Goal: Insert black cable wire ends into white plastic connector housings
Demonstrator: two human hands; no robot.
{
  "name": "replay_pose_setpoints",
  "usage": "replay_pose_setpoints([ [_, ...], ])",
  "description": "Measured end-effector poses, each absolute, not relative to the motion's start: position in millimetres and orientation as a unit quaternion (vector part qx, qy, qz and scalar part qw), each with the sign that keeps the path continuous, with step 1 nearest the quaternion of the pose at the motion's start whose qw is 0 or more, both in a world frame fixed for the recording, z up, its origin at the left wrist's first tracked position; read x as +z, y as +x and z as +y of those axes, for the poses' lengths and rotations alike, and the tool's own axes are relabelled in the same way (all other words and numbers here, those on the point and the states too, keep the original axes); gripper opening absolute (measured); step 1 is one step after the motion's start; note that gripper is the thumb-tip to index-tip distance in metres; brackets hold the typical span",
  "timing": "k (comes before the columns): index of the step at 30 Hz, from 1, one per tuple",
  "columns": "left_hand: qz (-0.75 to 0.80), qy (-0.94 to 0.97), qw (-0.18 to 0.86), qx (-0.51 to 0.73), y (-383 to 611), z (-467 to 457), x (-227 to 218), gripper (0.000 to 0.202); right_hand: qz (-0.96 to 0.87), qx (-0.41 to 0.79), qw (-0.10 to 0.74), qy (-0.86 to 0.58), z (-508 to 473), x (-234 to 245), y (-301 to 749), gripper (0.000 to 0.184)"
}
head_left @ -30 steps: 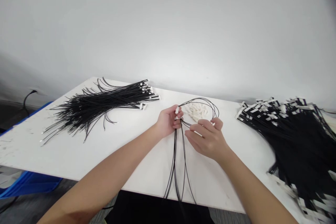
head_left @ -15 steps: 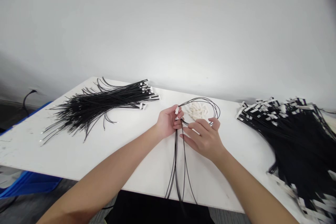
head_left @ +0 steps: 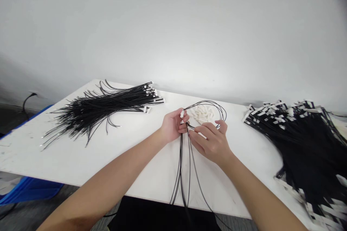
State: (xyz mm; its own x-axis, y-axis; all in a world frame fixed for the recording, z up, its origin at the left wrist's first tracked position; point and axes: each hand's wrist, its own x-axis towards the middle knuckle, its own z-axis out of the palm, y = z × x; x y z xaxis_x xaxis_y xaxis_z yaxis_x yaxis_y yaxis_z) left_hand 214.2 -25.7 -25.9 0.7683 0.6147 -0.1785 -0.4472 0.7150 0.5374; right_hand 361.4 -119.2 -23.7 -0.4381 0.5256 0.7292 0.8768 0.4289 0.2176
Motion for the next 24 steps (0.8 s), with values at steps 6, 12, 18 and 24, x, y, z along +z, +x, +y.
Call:
replay_pose_setpoints([
  [6,0.177,0.242,0.909,0.291,214.4,-26.2,-26.8,0.019,-0.801,-0.295,0.281,-0.438,-118.6,-23.2,362.3,0.012],
  [12,0.18,0.24,0.909,0.291,214.8,-25.8,-25.4,0.021,-0.808,-0.285,0.289,-0.427,-118.7,-25.8,360.8,0.005],
  [18,0.182,0.239,0.908,0.291,214.9,-26.2,-24.9,0.021,-0.804,-0.289,0.306,-0.42,-119.1,-21.8,359.2,0.012],
  [24,0.185,0.237,0.908,0.291,214.3,-25.8,-26.3,0.02,-0.802,-0.289,0.307,-0.424,-118.6,-23.3,360.6,0.011],
])
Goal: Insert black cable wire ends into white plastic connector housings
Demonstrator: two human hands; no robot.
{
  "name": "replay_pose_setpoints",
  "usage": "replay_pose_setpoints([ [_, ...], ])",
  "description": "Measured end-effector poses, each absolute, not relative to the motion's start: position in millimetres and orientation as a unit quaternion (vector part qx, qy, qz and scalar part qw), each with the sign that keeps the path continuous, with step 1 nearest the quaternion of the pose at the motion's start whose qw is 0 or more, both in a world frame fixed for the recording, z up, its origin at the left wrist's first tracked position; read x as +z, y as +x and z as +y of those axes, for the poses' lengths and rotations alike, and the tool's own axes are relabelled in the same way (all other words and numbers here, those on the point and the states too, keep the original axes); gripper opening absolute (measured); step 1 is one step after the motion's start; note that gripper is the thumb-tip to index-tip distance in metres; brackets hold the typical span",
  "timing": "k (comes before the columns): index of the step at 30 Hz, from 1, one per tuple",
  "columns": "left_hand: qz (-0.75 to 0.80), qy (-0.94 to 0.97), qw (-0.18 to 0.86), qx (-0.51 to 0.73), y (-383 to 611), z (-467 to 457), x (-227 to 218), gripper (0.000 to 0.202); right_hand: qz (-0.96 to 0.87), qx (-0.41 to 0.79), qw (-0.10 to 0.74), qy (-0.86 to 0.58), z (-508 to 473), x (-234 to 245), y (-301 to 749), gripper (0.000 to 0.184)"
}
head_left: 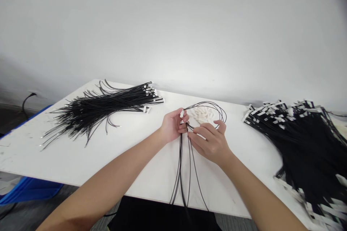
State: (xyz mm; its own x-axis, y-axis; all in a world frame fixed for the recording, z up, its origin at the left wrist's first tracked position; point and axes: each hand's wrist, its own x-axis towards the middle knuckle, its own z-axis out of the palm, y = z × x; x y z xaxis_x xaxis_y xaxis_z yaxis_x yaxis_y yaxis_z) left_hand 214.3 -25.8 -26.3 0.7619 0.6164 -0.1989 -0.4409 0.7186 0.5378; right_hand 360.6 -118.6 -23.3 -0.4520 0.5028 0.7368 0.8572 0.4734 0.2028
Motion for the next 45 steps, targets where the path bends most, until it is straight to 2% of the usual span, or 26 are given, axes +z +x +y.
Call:
replay_pose_setpoints([
  [5,0.185,0.239,0.91,0.283,215,-25,-27,0.02,-0.782,-0.23,0.347,-0.465,-121,-20,360,0.007],
  [9,0.2,0.249,0.906,0.277,215,-24,-27,0.02,-0.721,-0.044,0.443,-0.531,-122,-10,361,0.006],
  [14,0.22,0.258,0.898,0.28,215,-24,-27,0.021,-0.477,0.244,0.64,-0.55,-112,-3,373,0.014],
  [17,0.225,0.259,0.896,0.281,215,-24,-27,0.021,-0.327,0.322,0.738,-0.496,-103,-1,386,0.019],
  [21,0.222,0.265,0.896,0.28,215,-23,-29,0.021,-0.195,0.353,0.796,-0.451,-96,6,409,0.026],
  [27,0.222,0.271,0.895,0.276,214,-22,-30,0.019,-0.099,0.335,0.825,-0.444,-94,11,437,0.02],
  [36,0.231,0.296,0.888,0.266,215,-22,-31,0.019,-0.116,0.384,0.859,-0.319,-94,21,437,0.02],
  [40,0.245,0.313,0.88,0.261,215,-23,-30,0.02,-0.225,0.419,0.792,-0.382,-101,24,426,0.027],
  [45,0.247,0.327,0.875,0.258,216,-24,-28,0.02,-0.386,0.334,0.68,-0.526,-112,21,403,0.023],
])
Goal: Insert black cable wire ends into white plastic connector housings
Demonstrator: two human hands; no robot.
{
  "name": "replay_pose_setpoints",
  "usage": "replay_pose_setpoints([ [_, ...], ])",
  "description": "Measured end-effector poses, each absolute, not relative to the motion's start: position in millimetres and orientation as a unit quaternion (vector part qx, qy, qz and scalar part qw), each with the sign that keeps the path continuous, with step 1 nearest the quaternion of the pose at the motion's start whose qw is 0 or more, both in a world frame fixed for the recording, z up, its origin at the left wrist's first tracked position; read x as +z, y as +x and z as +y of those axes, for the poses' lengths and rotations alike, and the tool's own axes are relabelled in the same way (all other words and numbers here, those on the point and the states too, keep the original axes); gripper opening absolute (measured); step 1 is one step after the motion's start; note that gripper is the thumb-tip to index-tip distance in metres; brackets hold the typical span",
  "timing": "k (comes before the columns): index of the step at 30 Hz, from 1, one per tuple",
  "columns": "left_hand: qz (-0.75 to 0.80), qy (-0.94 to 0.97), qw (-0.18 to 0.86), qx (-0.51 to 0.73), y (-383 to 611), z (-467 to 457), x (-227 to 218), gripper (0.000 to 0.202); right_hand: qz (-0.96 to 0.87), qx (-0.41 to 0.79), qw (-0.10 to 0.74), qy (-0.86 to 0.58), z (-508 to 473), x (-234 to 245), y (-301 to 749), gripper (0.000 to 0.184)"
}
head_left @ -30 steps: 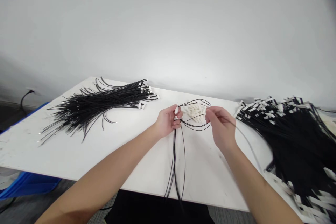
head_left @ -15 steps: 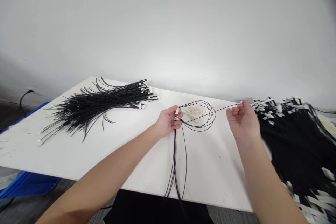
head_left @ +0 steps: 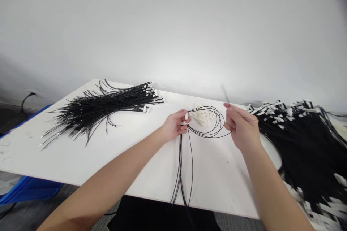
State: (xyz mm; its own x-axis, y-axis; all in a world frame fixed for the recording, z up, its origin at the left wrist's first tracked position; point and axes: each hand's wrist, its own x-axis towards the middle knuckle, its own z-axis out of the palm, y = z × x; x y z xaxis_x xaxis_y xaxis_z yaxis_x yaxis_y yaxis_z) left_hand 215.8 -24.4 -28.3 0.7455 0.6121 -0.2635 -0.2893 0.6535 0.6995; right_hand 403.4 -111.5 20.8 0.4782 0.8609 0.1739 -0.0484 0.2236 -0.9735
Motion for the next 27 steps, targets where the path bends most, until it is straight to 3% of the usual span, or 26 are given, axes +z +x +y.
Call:
replay_pose_setpoints([
  [5,0.228,0.342,0.877,0.249,216,-25,-28,0.017,-0.554,0.21,0.548,-0.591,-116,14,391,0.015],
  [9,0.226,0.348,0.876,0.247,217,-25,-27,0.018,-0.582,0.163,0.497,-0.623,-115,10,390,0.016],
  [27,0.229,0.366,0.868,0.246,216,-27,-27,0.019,-0.582,0.151,0.484,-0.636,-114,7,391,0.015],
])
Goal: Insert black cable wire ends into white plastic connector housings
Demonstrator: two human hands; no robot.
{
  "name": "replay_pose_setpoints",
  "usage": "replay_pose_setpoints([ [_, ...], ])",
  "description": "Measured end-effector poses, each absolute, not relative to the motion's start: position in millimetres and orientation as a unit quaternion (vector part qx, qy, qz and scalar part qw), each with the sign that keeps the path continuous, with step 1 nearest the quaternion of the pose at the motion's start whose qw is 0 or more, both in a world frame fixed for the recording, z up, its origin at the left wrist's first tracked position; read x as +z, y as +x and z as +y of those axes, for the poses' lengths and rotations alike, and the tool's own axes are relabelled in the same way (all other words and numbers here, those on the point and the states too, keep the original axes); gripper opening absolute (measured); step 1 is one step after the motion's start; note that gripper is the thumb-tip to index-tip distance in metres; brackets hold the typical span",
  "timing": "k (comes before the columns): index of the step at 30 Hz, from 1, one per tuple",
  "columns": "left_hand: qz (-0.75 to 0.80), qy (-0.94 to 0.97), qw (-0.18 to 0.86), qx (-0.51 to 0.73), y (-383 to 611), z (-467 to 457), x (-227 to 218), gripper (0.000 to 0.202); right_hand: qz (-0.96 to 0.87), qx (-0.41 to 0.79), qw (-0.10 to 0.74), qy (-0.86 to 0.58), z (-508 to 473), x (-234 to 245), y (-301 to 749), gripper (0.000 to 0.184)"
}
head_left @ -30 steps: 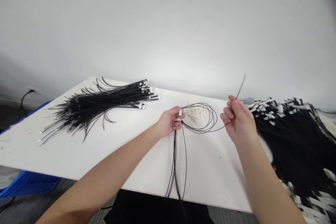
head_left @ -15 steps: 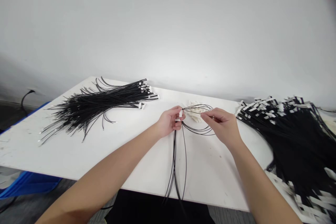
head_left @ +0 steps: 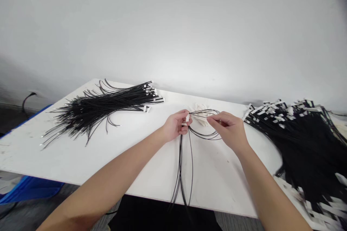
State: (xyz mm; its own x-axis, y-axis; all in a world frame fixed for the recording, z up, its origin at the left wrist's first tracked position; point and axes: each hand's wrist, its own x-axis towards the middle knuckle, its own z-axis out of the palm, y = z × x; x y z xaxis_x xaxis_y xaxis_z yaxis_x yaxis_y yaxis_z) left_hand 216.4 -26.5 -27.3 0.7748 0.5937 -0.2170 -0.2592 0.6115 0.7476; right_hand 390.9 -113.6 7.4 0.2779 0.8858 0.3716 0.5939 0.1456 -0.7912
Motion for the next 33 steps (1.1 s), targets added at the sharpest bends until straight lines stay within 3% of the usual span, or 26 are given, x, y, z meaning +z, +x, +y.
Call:
replay_pose_setpoints([
  [33,0.244,0.427,0.836,0.245,219.5,-29.7,-27.9,0.022,-0.588,0.144,0.474,-0.639,-114.4,7.6,388.9,0.015],
])
